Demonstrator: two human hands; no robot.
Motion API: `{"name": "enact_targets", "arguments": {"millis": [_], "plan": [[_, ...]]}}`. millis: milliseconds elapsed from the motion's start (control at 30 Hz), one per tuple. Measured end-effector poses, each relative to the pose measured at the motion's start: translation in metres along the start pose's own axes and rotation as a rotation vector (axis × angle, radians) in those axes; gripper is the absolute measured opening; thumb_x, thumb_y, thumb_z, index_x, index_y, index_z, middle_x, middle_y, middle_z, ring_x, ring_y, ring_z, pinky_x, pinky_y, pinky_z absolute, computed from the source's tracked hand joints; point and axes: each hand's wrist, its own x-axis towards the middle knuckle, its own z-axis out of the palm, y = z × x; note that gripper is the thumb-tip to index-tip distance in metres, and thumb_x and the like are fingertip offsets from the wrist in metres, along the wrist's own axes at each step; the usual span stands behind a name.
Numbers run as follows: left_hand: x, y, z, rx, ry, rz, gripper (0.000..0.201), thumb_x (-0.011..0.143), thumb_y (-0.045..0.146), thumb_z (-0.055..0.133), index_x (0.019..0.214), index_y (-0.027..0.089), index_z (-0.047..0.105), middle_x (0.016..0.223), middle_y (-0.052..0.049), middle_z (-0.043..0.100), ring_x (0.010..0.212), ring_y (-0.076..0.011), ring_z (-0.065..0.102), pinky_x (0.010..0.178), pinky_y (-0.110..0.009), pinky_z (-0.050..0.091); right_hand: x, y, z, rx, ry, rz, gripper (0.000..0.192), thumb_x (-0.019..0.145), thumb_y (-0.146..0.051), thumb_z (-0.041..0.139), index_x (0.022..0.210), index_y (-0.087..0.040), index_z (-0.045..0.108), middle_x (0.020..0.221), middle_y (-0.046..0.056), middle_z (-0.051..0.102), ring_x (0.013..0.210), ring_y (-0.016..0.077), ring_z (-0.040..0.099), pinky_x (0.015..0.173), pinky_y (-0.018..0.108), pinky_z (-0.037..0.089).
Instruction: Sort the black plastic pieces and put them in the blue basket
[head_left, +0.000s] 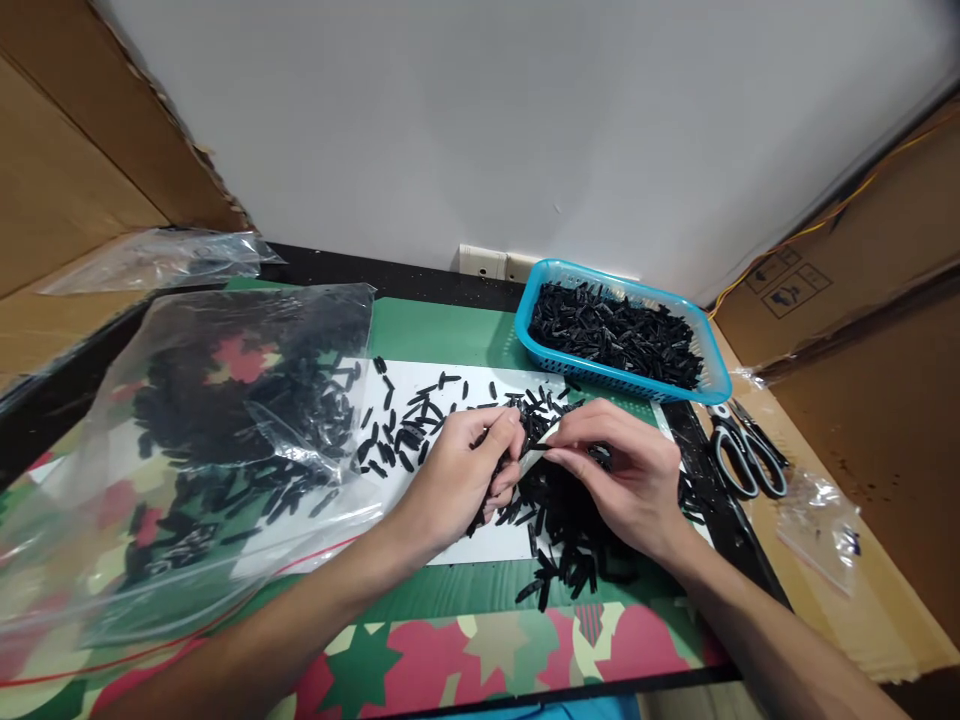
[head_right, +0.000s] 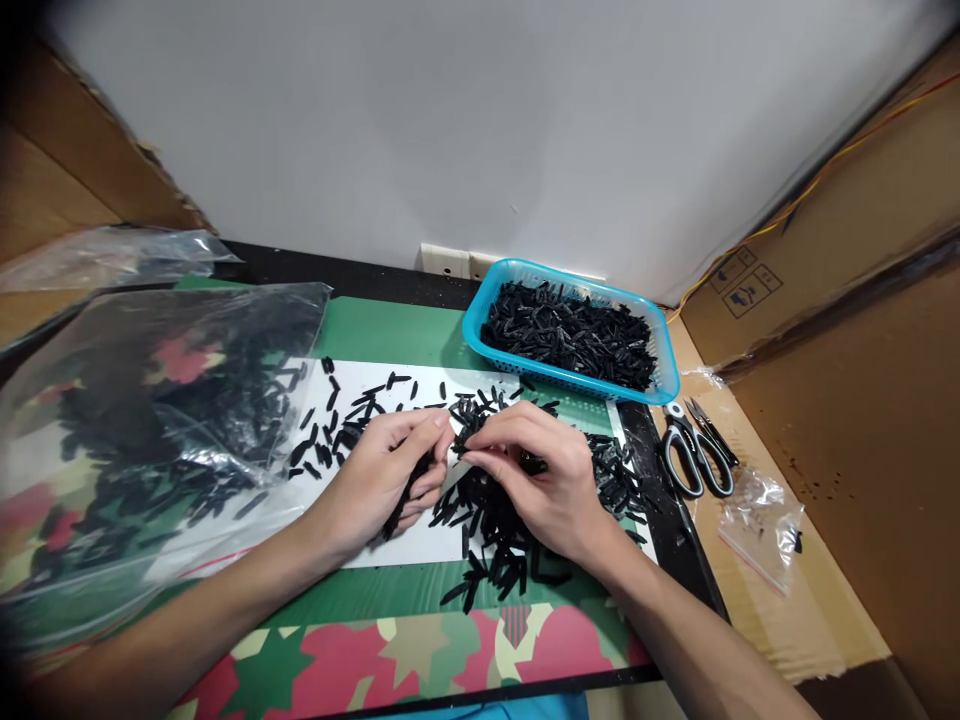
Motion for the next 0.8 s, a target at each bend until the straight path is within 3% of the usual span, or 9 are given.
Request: {"name": "enact_targets", "arguments": {"millis": [167,300,800], "plan": [[-0.0013,0.0017,-0.0003,-0.003,-0.047,-0.004,0.047,0.099,0.056,0.062,0.073,0.017,0.057,0.047,0.009,0.040,0.035,-0.0028,0.031,0.033,-0.011,0.028,-0.0034,0.0037,0.0067,0.135,0.114,0.114,0.008,0.090,-0.015,0.081,0.087,-0.022,0.078,0.083,0.003,0.075,0.077,0.0186,0.069,0.067,0.033,0.057],[-0.0032,0.0014,0.0011,-0.020,-0.085,0.007,0.045,0.100,0.055,0.061,0.076,0.018,0.057,0.048,0.008,0.042,0.035,-0.0027,0.032,0.034,-0.011,0.030,-0.0039,0.0062,0.0087,0.202,0.107,0.162,0.008,0.089,-0.016,0.083,0.085,-0.022,0.078,0.083,0.003,0.074,0.075,0.0168,0.068,0.064,0.030,0.055],[-0.0030,0.0002,-0.0008,-0.015,-0.078,0.016,0.043,0.102,0.055,0.058,0.079,0.019,0.054,0.048,0.009,0.041,0.036,-0.0027,0.032,0.034,-0.010,0.029,-0.0021,0.0075,0.0062,0.129,0.058,0.211,0.003,0.090,-0.020,0.083,0.089,-0.022,0.082,0.085,0.002,0.076,0.075,0.0153,0.067,0.063,0.028,0.051]]}}
